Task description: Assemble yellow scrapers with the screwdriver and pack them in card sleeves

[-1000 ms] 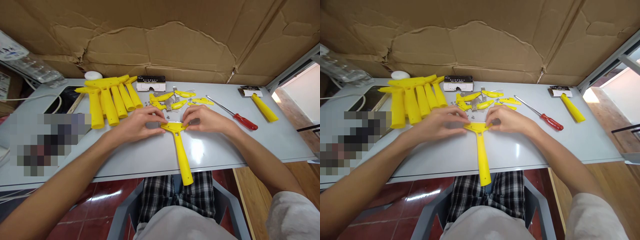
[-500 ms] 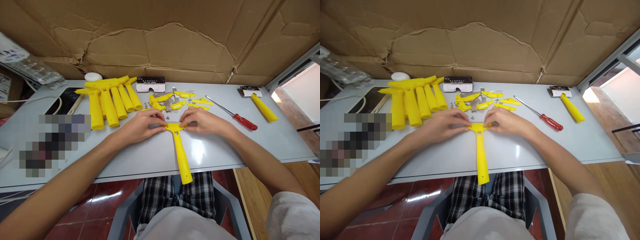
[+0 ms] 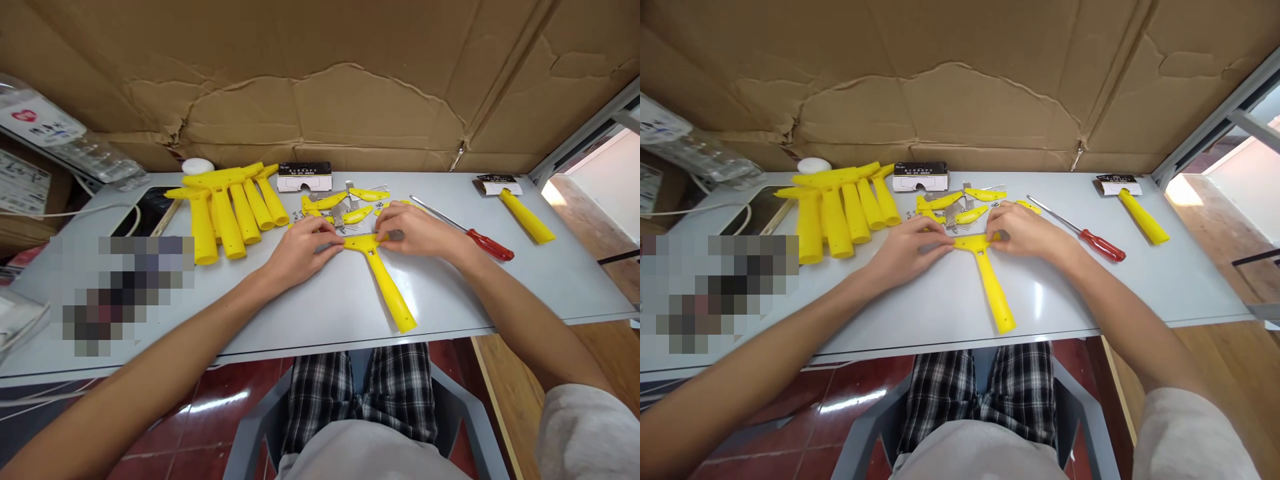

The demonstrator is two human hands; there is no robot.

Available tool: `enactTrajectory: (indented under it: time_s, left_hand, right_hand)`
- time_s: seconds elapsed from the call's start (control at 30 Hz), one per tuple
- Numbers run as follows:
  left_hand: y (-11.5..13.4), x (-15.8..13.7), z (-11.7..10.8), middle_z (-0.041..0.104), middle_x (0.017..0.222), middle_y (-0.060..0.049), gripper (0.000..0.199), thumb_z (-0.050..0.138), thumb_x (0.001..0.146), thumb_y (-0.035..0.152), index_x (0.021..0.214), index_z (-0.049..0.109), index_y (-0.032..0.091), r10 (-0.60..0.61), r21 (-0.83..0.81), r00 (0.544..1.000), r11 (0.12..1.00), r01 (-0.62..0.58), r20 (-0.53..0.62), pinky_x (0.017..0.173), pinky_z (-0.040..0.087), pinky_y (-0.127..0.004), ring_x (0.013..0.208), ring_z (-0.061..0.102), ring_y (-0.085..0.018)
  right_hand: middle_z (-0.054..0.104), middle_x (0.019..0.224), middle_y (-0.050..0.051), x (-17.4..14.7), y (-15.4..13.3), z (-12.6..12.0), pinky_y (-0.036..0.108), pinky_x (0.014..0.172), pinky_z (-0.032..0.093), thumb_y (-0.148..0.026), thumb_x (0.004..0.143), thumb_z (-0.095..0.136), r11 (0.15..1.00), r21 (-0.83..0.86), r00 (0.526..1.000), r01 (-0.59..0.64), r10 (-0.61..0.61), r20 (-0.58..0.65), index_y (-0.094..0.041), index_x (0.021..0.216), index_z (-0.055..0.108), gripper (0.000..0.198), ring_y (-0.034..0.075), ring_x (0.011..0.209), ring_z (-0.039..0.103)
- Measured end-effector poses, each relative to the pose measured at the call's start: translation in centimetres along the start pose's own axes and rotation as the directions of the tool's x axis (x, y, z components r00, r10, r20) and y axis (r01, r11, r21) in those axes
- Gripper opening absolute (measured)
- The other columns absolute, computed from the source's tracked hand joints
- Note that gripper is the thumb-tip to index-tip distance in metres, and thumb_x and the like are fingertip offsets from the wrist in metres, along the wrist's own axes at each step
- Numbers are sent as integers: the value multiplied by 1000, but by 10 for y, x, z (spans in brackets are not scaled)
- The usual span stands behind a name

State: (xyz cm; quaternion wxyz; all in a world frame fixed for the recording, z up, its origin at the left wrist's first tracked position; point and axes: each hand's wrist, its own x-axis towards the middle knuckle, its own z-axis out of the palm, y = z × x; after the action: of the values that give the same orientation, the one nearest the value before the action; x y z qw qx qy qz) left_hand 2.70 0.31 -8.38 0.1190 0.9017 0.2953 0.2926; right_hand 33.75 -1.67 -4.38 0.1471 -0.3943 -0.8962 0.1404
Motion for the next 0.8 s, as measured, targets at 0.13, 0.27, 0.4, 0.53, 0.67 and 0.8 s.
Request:
enactTrajectory:
  time_s: [0.13, 0.27, 0.4, 0.53, 0.67, 0.8]
  left_hand:
    - [-2, 2, 3, 77, 103, -9, 21, 71, 103, 35, 105, 89, 23, -46, 28, 999, 999, 47, -27, 91, 58, -41, 97, 71, -25]
    - [-6, 5, 5, 78, 102, -9, 23, 71, 103, 37, 104, 89, 22, -84, 70, 995, 994, 88, -55, 91, 58, -41, 97, 71, -25]
    - [-10, 6, 6, 78, 103, -10, 24, 72, 103, 38, 106, 90, 21, -84, 98, 995, 991, 89, -58, 90, 57, -42, 99, 71, -27]
    - [-11, 6, 6, 78, 103, -11, 24, 72, 103, 36, 106, 90, 21, -111, 120, 991, 986, 118, -69, 90, 56, -43, 99, 70, -27]
    - [-9, 7, 3, 78, 105, -10, 21, 74, 102, 33, 106, 89, 20, -119, 100, 991, 987, 125, -56, 92, 57, -43, 100, 71, -27]
    - [-4, 8, -2, 78, 108, -9, 19, 73, 102, 32, 104, 88, 21, -103, 69, 995, 992, 104, -14, 96, 58, -44, 102, 73, -26]
  right_hand:
    - [79, 114, 9, 1, -1, 2, 47, 105, 52, -21, 93, 74, 1000, -5, 1000, -8, 8, 2, -21, 96, 85, 12, 27, 108, 68]
    - [78, 115, 10, 3, -1, 5, 43, 101, 52, -21, 94, 72, 1000, -18, 1000, -23, 23, -21, -21, 98, 84, 12, 27, 110, 66]
    - [77, 113, 12, 5, 3, 10, 42, 98, 51, -21, 93, 72, 999, -33, 998, -27, 25, -66, -18, 99, 83, 13, 27, 108, 64]
    - [77, 112, 13, 8, 5, 15, 43, 99, 50, -22, 93, 71, 999, -46, 994, -23, 18, -109, -18, 99, 82, 14, 29, 109, 64]
    - [76, 115, 12, 8, 3, 17, 45, 102, 51, -23, 93, 69, 999, -35, 994, -38, 34, -106, -19, 100, 81, 14, 29, 112, 64]
    - [76, 117, 11, 6, -2, 13, 46, 104, 52, -24, 93, 69, 999, -7, 997, -33, 33, -65, -19, 99, 79, 12, 29, 114, 64]
